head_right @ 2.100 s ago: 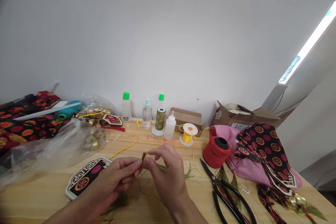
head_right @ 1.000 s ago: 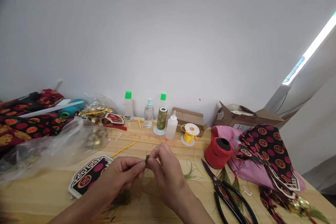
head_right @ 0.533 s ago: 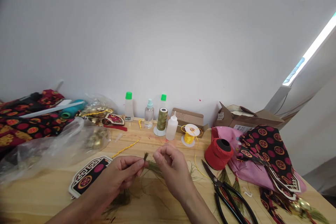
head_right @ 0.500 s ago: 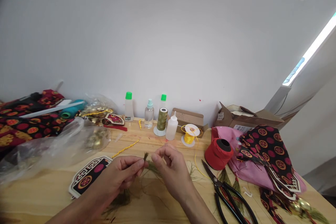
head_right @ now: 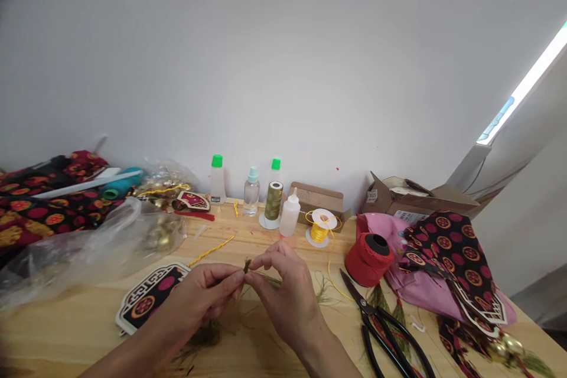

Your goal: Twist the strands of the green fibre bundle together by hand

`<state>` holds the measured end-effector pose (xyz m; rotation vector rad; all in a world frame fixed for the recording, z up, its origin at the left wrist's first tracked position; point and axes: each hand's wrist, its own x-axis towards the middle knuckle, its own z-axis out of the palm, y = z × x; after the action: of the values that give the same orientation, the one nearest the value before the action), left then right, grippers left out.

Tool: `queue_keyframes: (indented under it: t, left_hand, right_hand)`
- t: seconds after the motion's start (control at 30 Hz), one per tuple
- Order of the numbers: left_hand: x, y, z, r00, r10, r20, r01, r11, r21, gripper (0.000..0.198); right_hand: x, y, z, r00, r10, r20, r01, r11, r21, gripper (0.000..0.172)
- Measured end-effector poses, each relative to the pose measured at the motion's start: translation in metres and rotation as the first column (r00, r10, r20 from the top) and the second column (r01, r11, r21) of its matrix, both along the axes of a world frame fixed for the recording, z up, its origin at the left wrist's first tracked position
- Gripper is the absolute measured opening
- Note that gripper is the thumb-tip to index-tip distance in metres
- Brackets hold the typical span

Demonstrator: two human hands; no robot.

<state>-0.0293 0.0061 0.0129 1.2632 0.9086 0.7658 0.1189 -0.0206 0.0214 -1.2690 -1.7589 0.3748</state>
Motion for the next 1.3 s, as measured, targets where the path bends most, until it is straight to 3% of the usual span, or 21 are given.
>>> queue_keyframes:
  t: [0.4, 0.6, 0.8, 1.03, 1.13, 1.3]
  left_hand:
    - [0.000, -0.001, -0.001, 0.999, -0.036, 0.010, 0.036, 0.999, -0.001, 0.032]
    - [0.001, -0.001, 0.000, 0.999, -0.039, 0.023, 0.040, 0.999, -0.032, 0.032]
    - [0.000, 0.000, 0.001, 0.996, 0.020, 0.085, -0.010, 0.993, -0.119, 0.030]
    - [-0.002, 0.001, -0.001, 0.994, -0.020, 0.104, 0.029, 0.996, -0.086, 0.032]
    - [-0.002, 0.002, -0.003, 0.997, -0.045, 0.065, 0.049, 0.996, -0.073, 0.033]
    - [-0.003, 0.005, -0.008, 0.995, -0.092, 0.032, 0.094, 0.994, -0.063, 0.035]
  right_hand:
    - [-0.001, -0.002, -0.001, 0.995, 0.089, -0.033, -0.091, 0.995, -0.048, 0.012]
    - [0.000, 0.000, 0.000, 0.991, 0.068, -0.116, -0.077, 0.994, -0.074, 0.013]
    - [0.005, 0.005, 0.004, 0.946, -0.060, -0.317, -0.020, 0.970, -0.241, 0.020]
    - [0.005, 0.004, -0.001, 0.908, 0.002, -0.419, -0.195, 0.886, -0.420, 0.026]
    - [0.003, 0.004, -0.002, 0.907, 0.026, -0.420, -0.205, 0.899, -0.388, 0.024]
    - [0.002, 0.002, 0.003, 0.962, 0.016, -0.274, -0.087, 0.965, -0.247, 0.017]
